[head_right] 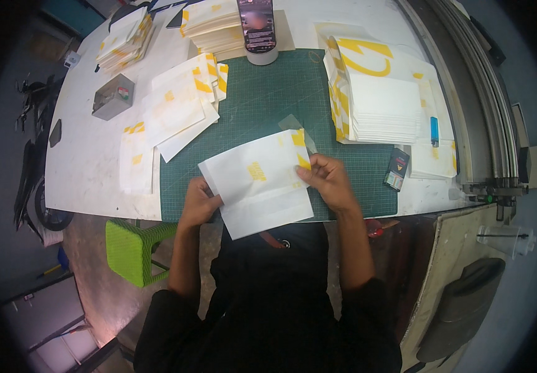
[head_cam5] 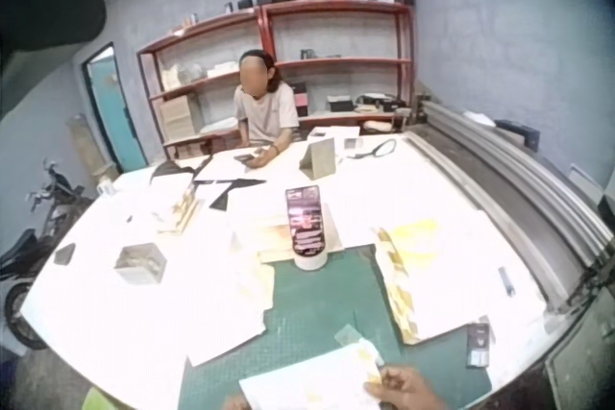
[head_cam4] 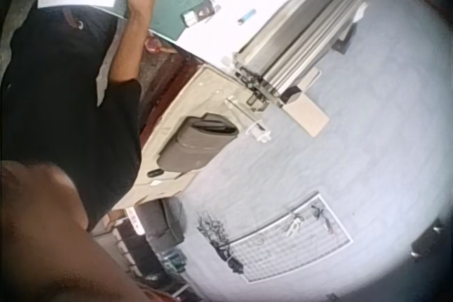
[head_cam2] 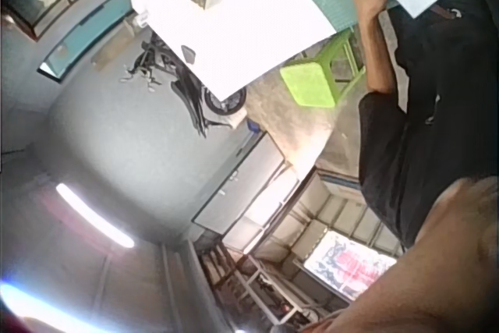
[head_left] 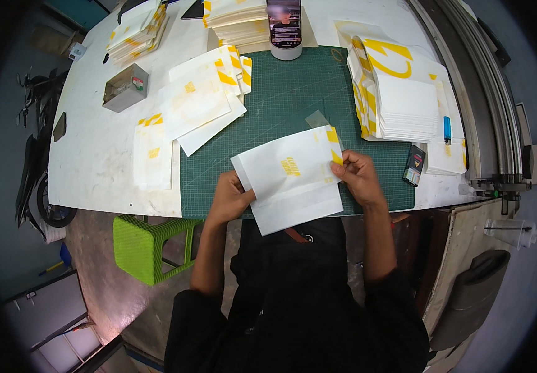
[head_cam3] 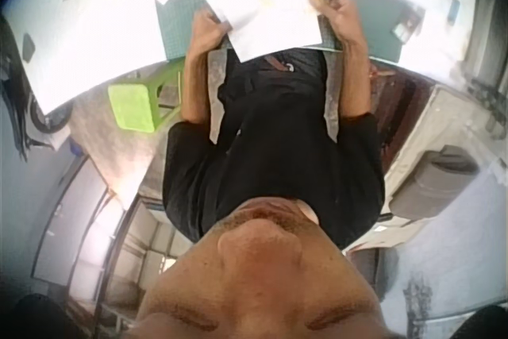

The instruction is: The person applies yellow stickers to white paper sheets using a clear plastic squeegee. They pick up a sheet, place a sticker on it, and smooth it down with the tool to ensure adhesion. The person repeats this process for multiple sheets, stacking the finished items on the table.

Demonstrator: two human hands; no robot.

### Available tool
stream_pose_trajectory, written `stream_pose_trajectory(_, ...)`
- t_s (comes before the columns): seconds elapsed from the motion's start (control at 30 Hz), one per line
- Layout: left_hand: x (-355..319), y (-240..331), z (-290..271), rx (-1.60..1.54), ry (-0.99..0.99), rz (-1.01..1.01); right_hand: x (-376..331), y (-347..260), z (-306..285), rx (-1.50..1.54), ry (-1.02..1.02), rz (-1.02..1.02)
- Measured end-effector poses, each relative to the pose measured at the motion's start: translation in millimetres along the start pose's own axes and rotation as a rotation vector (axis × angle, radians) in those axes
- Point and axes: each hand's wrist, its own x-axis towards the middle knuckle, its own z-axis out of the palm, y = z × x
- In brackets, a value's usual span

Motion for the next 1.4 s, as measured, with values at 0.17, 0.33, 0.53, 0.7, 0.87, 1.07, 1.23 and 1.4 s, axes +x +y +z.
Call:
stream_pose_trajectory(0.17, -4, -3, -9, -0.125, -0.056, -0.047, -2, -10, -6, -0.260, -0.163, 0.107)
stream_pose_trajectory(0.33, -2, 7, -12, -0.074, -0.074, 0.001, -4, -6, 6, -0.075, -0.087, 0.086)
stream_pose_trajectory(0.53, -1, 6, -13, -0.054, -0.072, -0.042, -1, 5, -12, -0.048, -0.127, 0.165)
stream_pose_trajectory(0.7, 0, 3, -14, -0.070, -0.088, -0.045, -1, 1, -11, 0.055, -0.206, 0.122)
stream_pose_trajectory(0.87, 2, -1, -17, -0.127, -0.111, -0.039, -4, -15, -4, -0.044, -0.198, 0.178)
stream_pose_trajectory(1.07, 8, -2, -25, -0.087, -0.136, -0.051, -6, -11, -2, -0.323, -0.325, 0.165)
stream_pose_trajectory(1.23, 14, -5, -32, -0.115, -0.198, -0.058, -14, -26, 0, -0.202, -0.479, 0.343)
stream_pose_trajectory(1.4, 21, -11, -36, -0.215, -0.210, -0.034, -28, -17, 13, -0.021, -0.467, 0.389)
